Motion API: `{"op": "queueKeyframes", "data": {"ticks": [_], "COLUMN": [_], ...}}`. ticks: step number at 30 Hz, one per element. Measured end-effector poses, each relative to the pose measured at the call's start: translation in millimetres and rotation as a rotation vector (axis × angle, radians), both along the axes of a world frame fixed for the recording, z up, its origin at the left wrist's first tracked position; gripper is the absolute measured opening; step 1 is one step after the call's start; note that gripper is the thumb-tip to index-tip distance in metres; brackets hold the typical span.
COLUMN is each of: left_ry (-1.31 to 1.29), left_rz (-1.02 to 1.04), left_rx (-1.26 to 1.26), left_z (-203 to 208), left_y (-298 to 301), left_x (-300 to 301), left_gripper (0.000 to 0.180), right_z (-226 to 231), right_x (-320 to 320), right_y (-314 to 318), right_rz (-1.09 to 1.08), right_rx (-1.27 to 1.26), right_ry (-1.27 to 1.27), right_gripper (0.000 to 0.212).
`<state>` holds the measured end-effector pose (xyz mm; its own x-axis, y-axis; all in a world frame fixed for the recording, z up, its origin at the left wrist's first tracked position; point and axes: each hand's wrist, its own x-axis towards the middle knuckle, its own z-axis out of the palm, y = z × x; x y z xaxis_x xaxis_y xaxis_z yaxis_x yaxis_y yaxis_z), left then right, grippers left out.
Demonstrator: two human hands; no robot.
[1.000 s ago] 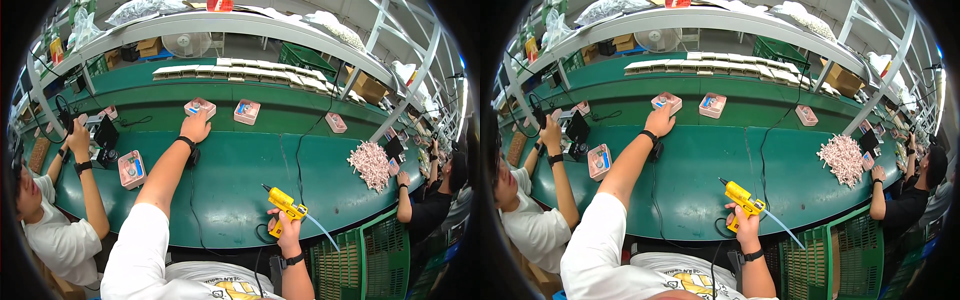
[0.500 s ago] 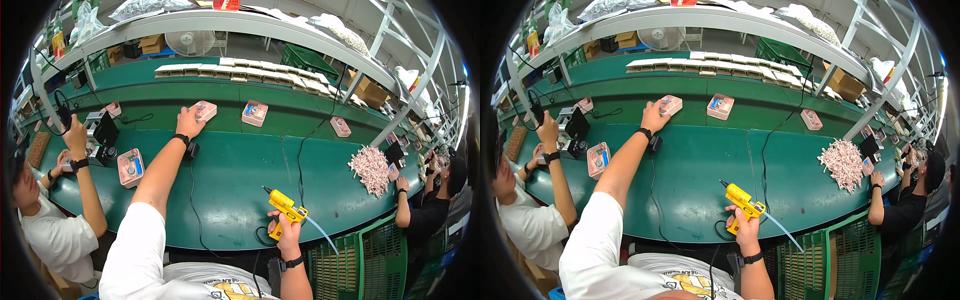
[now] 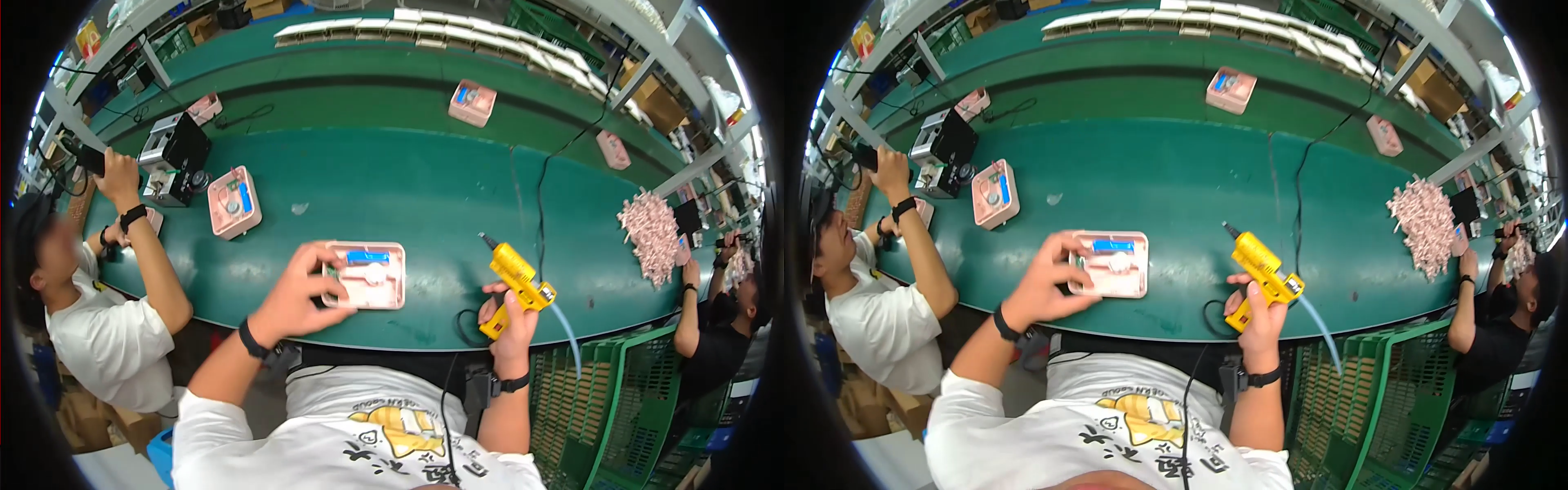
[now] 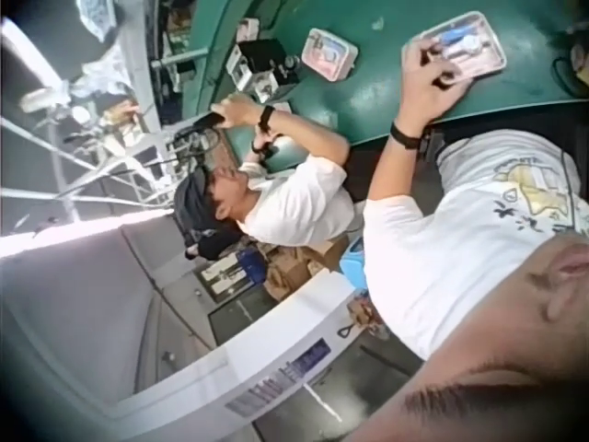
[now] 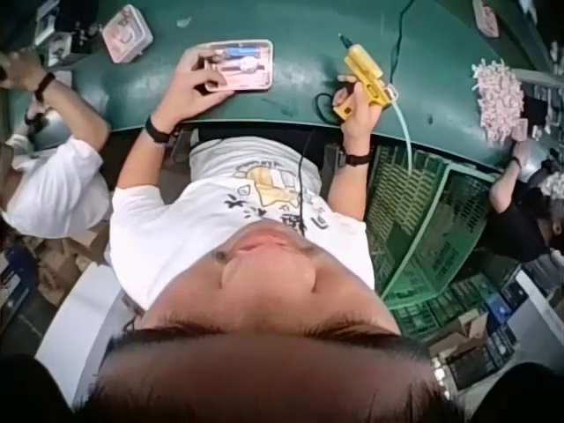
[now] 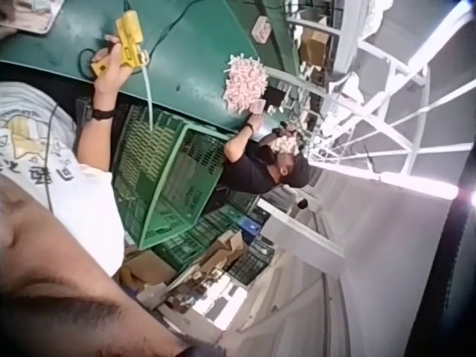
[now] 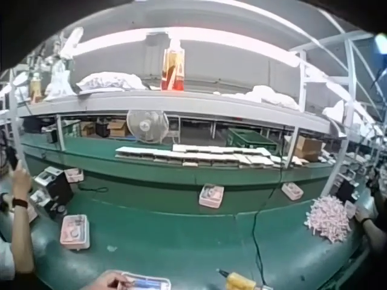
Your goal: The person assembles a device by placing a battery into a plastic housing and securing it with a glue gun. They then apply adhesive to the housing to attach a small plastic rod before setting the unit aside.
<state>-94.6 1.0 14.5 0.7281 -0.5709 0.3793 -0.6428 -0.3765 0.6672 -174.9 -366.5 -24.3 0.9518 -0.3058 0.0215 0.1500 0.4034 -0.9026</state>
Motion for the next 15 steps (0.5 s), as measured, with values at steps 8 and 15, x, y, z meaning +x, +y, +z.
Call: {"op": "queueKeyframes", "data": {"ticks": [8,15], "left_ry": [0.216,-0.026], "left_rz": [0.259,0.390], "left_rx": [0.041,0.362], "left_z": [23,38], "left_y": [1,-15], "left_x": [-37,-37], "left_gripper": [0.018,0.016], "right_z": [6,12], "right_x": [3,-7], "right_y": [-1,10], "right_rz": [0.000,0.112], "right_rx": [-0.050,-0.126], "right_ry": [0.010,0.000], "right_gripper": [0.022,0.021]}}
